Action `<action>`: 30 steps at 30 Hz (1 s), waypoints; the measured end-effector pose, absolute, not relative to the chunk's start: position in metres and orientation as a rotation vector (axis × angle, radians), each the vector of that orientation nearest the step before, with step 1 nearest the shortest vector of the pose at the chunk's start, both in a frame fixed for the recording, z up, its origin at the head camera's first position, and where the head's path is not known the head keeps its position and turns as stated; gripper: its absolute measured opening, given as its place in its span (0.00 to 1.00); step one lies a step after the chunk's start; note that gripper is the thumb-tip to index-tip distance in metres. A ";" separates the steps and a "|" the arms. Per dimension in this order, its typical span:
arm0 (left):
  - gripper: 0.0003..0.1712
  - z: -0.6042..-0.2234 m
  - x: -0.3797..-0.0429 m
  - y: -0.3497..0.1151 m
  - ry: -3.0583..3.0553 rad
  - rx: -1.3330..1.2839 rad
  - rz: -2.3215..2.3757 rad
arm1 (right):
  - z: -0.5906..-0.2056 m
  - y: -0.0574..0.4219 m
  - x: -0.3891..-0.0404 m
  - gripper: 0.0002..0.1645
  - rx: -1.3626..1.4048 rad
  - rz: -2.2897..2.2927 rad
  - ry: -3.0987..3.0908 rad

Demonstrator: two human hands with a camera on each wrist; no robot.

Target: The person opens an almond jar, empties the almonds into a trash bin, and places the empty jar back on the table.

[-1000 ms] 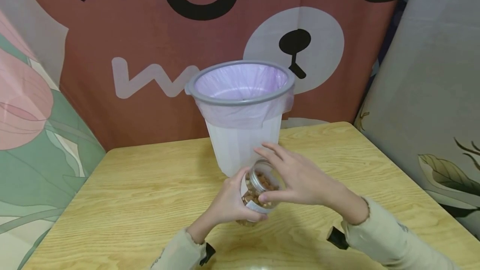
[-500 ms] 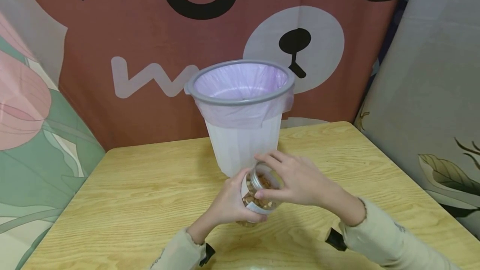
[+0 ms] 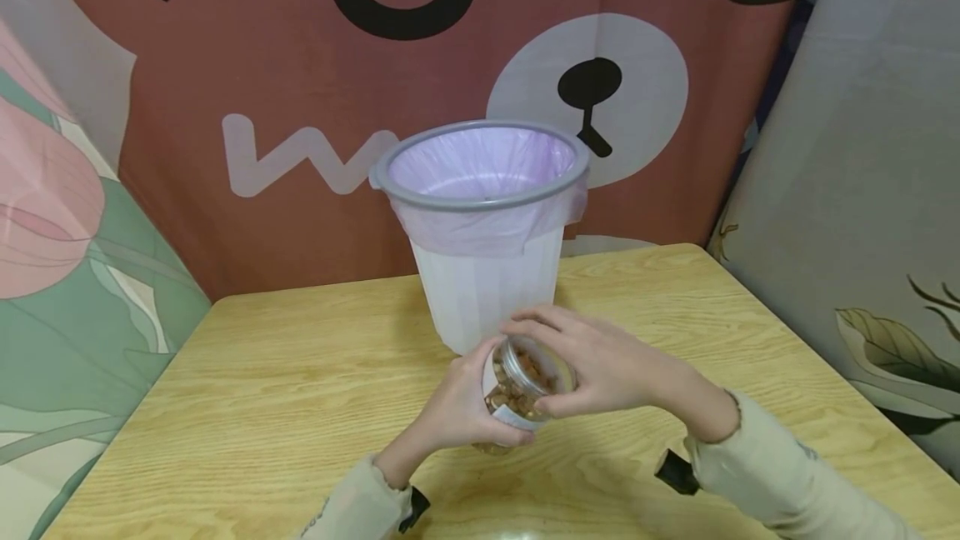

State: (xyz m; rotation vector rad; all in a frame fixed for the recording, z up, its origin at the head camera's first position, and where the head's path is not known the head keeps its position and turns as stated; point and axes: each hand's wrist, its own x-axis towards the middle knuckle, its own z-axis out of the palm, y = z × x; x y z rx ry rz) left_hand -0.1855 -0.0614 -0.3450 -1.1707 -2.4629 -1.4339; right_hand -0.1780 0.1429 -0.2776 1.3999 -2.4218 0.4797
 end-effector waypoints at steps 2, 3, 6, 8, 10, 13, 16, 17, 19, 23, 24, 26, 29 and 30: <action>0.52 -0.345 -0.185 -0.061 -2.461 -1.172 -1.431 | -0.278 0.145 -0.180 0.42 1.473 0.541 -2.405; 0.52 -0.345 -0.185 -0.061 -2.461 -1.171 -1.430 | -0.278 0.145 -0.180 0.42 1.503 0.568 -2.399; 0.53 -0.344 -0.185 -0.061 -2.455 -1.174 -1.440 | -0.278 0.146 -0.182 0.45 1.577 0.619 -2.380; 0.54 -0.344 -0.185 -0.061 -2.456 -1.175 -1.446 | -0.278 0.146 -0.183 0.46 1.616 0.632 -2.359; 0.53 -0.344 -0.184 -0.061 -2.457 -1.174 -1.454 | -0.278 0.146 -0.183 0.47 1.646 0.641 -2.341; 0.52 -0.344 -0.184 -0.061 -2.470 -1.165 -1.449 | -0.277 0.147 -0.183 0.48 1.656 0.656 -2.342; 0.52 -0.343 -0.184 -0.061 -2.476 -1.162 -1.431 | -0.277 0.148 -0.181 0.50 1.622 0.682 -2.400; 0.52 -0.343 -0.185 -0.061 -2.477 -1.162 -1.423 | -0.276 0.148 -0.180 0.51 1.592 0.685 -2.430; 0.52 -0.343 -0.185 -0.060 -2.478 -1.165 -1.411 | -0.275 0.148 -0.178 0.54 1.497 0.669 -2.496; 0.51 -0.343 -0.185 -0.060 -2.483 -1.171 -1.417 | -0.272 0.146 -0.174 0.55 1.259 0.565 -2.615; 0.50 -0.342 -0.185 -0.060 -2.484 -1.173 -1.419 | -0.271 0.145 -0.173 0.55 1.212 0.527 -2.642; 0.50 -0.342 -0.184 -0.060 -2.490 -1.176 -1.425 | -0.270 0.143 -0.172 0.55 1.150 0.464 -2.685; 0.49 -0.342 -0.183 -0.060 -2.504 -1.172 -1.420 | -0.270 0.141 -0.171 0.53 1.116 0.402 -2.715; 0.49 -0.342 -0.183 -0.060 -2.507 -1.170 -1.420 | -0.270 0.141 -0.171 0.53 1.118 0.391 -2.714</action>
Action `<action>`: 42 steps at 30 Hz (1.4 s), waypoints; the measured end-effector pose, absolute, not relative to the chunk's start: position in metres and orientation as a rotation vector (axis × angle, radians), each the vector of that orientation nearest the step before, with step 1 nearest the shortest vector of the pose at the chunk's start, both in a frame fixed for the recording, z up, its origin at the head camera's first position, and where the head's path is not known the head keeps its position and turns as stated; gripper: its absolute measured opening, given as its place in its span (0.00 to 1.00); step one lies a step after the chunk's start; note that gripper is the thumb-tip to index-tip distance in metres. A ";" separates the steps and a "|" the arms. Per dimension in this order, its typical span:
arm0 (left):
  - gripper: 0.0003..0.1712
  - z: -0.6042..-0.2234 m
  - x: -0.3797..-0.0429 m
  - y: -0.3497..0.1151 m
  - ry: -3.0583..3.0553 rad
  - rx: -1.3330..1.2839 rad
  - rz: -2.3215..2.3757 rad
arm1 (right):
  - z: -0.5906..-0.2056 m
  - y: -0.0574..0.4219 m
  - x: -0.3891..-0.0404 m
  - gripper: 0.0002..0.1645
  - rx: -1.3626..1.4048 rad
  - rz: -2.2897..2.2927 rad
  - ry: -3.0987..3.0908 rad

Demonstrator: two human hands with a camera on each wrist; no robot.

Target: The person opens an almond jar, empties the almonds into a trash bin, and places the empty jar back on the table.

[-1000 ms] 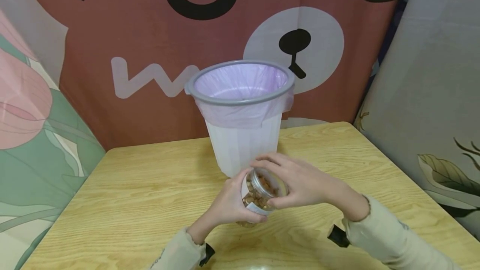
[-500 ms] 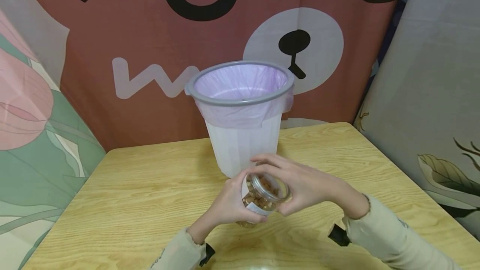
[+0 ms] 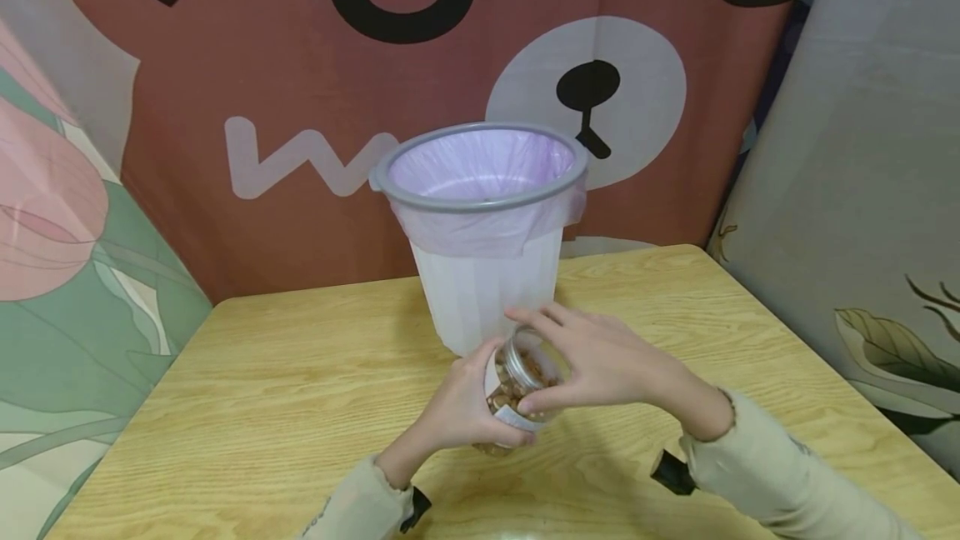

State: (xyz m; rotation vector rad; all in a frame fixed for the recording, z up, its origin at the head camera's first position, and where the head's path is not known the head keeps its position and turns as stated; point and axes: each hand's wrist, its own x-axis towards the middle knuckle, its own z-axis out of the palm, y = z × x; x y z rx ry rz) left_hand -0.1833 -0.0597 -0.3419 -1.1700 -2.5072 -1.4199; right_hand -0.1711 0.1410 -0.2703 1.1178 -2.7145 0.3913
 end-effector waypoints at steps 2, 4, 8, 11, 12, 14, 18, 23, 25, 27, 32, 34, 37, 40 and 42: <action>0.49 -0.342 -0.183 -0.060 -2.513 -1.165 -1.423 | -0.271 0.141 -0.171 0.51 1.136 0.384 -2.703; 0.50 -0.342 -0.183 -0.060 -2.516 -1.161 -1.429 | -0.271 0.141 -0.172 0.49 1.160 0.386 -2.689; 0.51 -0.342 -0.184 -0.060 -2.516 -1.162 -1.433 | -0.271 0.142 -0.173 0.46 1.201 0.414 -2.668; 0.52 -0.342 -0.184 -0.060 -2.516 -1.169 -1.423 | -0.271 0.142 -0.173 0.46 1.226 0.437 -2.652; 0.52 -0.342 -0.184 -0.060 -2.515 -1.170 -1.418 | -0.271 0.143 -0.173 0.47 1.234 0.441 -2.647; 0.52 -0.342 -0.184 -0.061 -2.512 -1.177 -1.414 | -0.271 0.143 -0.174 0.47 1.252 0.448 -2.634; 0.52 -0.341 -0.184 -0.061 -2.501 -1.183 -1.392 | -0.271 0.145 -0.175 0.49 1.286 0.451 -2.610; 0.51 -0.340 -0.183 -0.060 -2.493 -1.184 -1.387 | -0.270 0.146 -0.174 0.50 1.307 0.455 -2.602; 0.51 -0.340 -0.182 -0.060 -2.492 -1.184 -1.394 | -0.269 0.146 -0.174 0.50 1.309 0.459 -2.599; 0.51 -0.340 -0.182 -0.060 -2.492 -1.182 -1.404 | -0.269 0.147 -0.174 0.50 1.311 0.470 -2.597; 0.51 -0.339 -0.182 -0.061 -2.485 -1.175 -1.439 | -0.269 0.148 -0.172 0.48 1.300 0.486 -2.593; 0.51 -0.338 -0.182 -0.061 -2.476 -1.172 -1.448 | -0.268 0.149 -0.172 0.48 1.293 0.490 -2.581; 0.51 -0.337 -0.182 -0.061 -2.465 -1.166 -1.449 | -0.267 0.150 -0.170 0.48 1.296 0.506 -2.553; 0.51 -0.337 -0.182 -0.062 -2.464 -1.160 -1.443 | -0.266 0.152 -0.169 0.46 1.297 0.537 -2.545; 0.51 -0.337 -0.182 -0.062 -2.465 -1.158 -1.444 | -0.266 0.154 -0.168 0.44 1.283 0.565 -2.549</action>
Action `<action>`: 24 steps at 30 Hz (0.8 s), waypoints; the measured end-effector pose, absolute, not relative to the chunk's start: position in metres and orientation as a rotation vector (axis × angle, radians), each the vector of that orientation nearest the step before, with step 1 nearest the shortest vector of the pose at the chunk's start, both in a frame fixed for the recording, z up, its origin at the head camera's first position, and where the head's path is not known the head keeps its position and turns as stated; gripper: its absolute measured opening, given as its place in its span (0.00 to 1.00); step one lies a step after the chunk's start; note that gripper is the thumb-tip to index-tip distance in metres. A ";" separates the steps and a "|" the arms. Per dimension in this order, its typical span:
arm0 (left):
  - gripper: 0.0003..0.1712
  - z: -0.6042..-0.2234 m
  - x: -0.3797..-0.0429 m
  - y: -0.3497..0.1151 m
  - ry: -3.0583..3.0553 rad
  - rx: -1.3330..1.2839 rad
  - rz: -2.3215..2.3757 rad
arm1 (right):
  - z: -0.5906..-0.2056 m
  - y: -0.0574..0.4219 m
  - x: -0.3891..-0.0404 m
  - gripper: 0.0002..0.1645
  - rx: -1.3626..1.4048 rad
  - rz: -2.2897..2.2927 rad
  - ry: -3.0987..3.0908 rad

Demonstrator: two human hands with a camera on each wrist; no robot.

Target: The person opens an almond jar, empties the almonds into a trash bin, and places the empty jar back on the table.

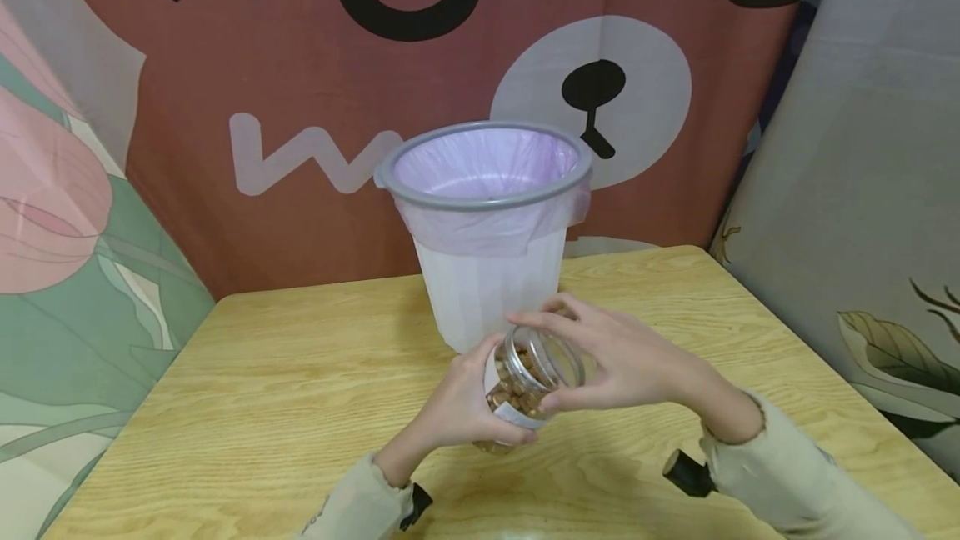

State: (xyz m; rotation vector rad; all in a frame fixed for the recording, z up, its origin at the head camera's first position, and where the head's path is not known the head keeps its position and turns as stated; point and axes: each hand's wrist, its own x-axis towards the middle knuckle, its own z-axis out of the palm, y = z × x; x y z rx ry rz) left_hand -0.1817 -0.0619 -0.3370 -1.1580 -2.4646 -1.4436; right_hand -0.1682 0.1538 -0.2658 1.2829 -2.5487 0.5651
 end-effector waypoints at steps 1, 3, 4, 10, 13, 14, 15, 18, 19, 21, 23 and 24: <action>0.51 -0.337 -0.182 -0.062 -2.465 -1.156 -1.445 | -0.266 0.155 -0.168 0.43 1.274 0.579 -2.549; 0.51 -0.337 -0.182 -0.062 -2.467 -1.154 -1.448 | -0.265 0.157 -0.167 0.41 1.249 0.600 -2.552; 0.51 -0.338 -0.182 -0.062 -2.467 -1.153 -1.451 | -0.265 0.158 -0.167 0.40 1.239 0.607 -2.552; 0.52 -0.338 -0.183 -0.063 -2.469 -1.137 -1.455 | -0.266 0.162 -0.167 0.40 1.218 0.629 -2.550; 0.52 -0.337 -0.183 -0.064 -2.468 -1.134 -1.457 | -0.267 0.163 -0.166 0.40 1.209 0.626 -2.545; 0.52 -0.337 -0.182 -0.064 -2.468 -1.133 -1.457 | -0.267 0.164 -0.166 0.40 1.200 0.626 -2.547; 0.52 -0.337 -0.182 -0.064 -2.467 -1.132 -1.457 | -0.267 0.165 -0.165 0.41 1.191 0.627 -2.549; 0.52 -0.337 -0.182 -0.064 -2.467 -1.130 -1.446 | -0.268 0.167 -0.164 0.40 1.171 0.639 -2.559; 0.52 -0.337 -0.182 -0.064 -2.466 -1.127 -1.442 | -0.268 0.167 -0.164 0.40 1.165 0.646 -2.562; 0.53 -0.337 -0.182 -0.064 -2.464 -1.123 -1.438 | -0.269 0.169 -0.163 0.40 1.156 0.661 -2.569; 0.53 -0.337 -0.182 -0.064 -2.464 -1.115 -1.435 | -0.269 0.170 -0.163 0.39 1.157 0.677 -2.564; 0.53 -0.337 -0.182 -0.064 -2.465 -1.112 -1.434 | -0.269 0.171 -0.162 0.39 1.156 0.686 -2.562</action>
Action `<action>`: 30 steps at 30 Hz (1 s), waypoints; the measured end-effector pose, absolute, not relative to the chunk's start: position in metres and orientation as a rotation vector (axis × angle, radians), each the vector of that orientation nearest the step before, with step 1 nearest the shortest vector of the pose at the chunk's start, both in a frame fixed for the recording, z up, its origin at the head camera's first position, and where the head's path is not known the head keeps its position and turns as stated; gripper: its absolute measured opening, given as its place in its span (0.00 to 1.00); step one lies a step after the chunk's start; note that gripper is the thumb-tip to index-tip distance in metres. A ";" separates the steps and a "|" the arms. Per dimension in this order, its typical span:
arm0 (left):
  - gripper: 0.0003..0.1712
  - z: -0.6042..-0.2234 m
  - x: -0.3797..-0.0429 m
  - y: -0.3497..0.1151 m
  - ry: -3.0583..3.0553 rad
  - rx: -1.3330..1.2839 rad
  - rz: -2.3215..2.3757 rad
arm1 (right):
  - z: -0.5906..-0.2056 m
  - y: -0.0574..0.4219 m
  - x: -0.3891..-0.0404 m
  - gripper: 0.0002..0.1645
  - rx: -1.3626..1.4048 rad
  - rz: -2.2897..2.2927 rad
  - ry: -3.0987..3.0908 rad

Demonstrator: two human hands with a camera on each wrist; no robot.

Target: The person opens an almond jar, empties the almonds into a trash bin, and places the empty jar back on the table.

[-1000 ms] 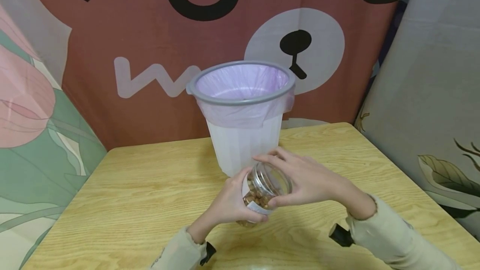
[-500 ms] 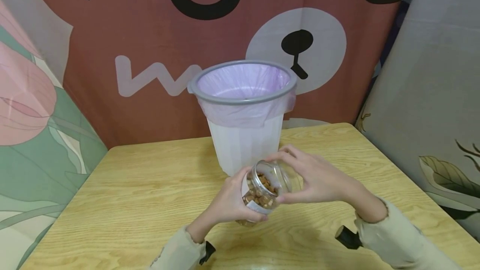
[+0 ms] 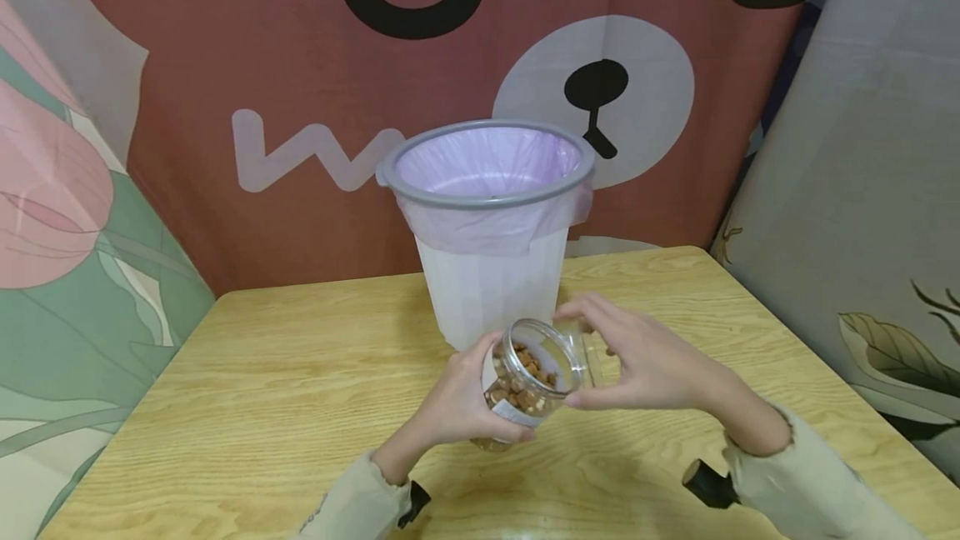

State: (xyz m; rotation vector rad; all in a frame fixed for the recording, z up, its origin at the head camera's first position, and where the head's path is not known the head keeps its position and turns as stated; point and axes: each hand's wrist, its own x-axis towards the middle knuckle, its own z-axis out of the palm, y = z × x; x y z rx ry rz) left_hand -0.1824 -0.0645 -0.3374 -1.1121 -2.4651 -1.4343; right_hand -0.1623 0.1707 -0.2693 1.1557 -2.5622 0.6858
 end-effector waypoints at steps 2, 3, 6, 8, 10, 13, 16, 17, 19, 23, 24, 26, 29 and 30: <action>0.53 -0.337 -0.182 -0.064 -2.465 -1.109 -1.434 | -0.270 0.172 -0.162 0.39 1.152 0.692 -2.559; 0.53 -0.337 -0.182 -0.065 -2.464 -1.107 -1.434 | -0.271 0.172 -0.161 0.39 1.149 0.694 -2.559; 0.53 -0.336 -0.183 -0.065 -2.459 -1.108 -1.433 | -0.272 0.173 -0.160 0.40 1.138 0.692 -2.567; 0.53 -0.336 -0.183 -0.066 -2.454 -1.106 -1.435 | -0.273 0.174 -0.159 0.40 1.127 0.691 -2.577; 0.53 -0.335 -0.183 -0.066 -2.457 -1.103 -1.432 | -0.274 0.175 -0.158 0.40 1.116 0.699 -2.590; 0.54 -0.335 -0.183 -0.066 -2.461 -1.097 -1.423 | -0.276 0.177 -0.158 0.40 1.101 0.708 -2.601; 0.54 -0.335 -0.184 -0.067 -2.461 -1.097 -1.410 | -0.278 0.179 -0.158 0.40 1.104 0.693 -2.590; 0.54 -0.335 -0.184 -0.067 -2.460 -1.097 -1.407 | -0.279 0.180 -0.158 0.40 1.104 0.683 -2.585; 0.54 -0.336 -0.184 -0.067 -2.459 -1.097 -1.403 | -0.280 0.181 -0.158 0.40 1.095 0.659 -2.582; 0.54 -0.335 -0.184 -0.067 -2.462 -1.093 -1.405 | -0.283 0.182 -0.157 0.41 1.059 0.608 -2.600; 0.54 -0.335 -0.184 -0.067 -2.464 -1.093 -1.405 | -0.284 0.183 -0.156 0.41 1.049 0.594 -2.606; 0.54 -0.335 -0.183 -0.067 -2.467 -1.089 -1.409 | -0.285 0.183 -0.156 0.42 1.034 0.568 -2.617; 0.54 -0.334 -0.183 -0.067 -2.469 -1.088 -1.413 | -0.287 0.184 -0.155 0.42 1.019 0.541 -2.627; 0.54 -0.334 -0.183 -0.067 -2.470 -1.088 -1.414 | -0.288 0.184 -0.155 0.43 1.017 0.538 -2.631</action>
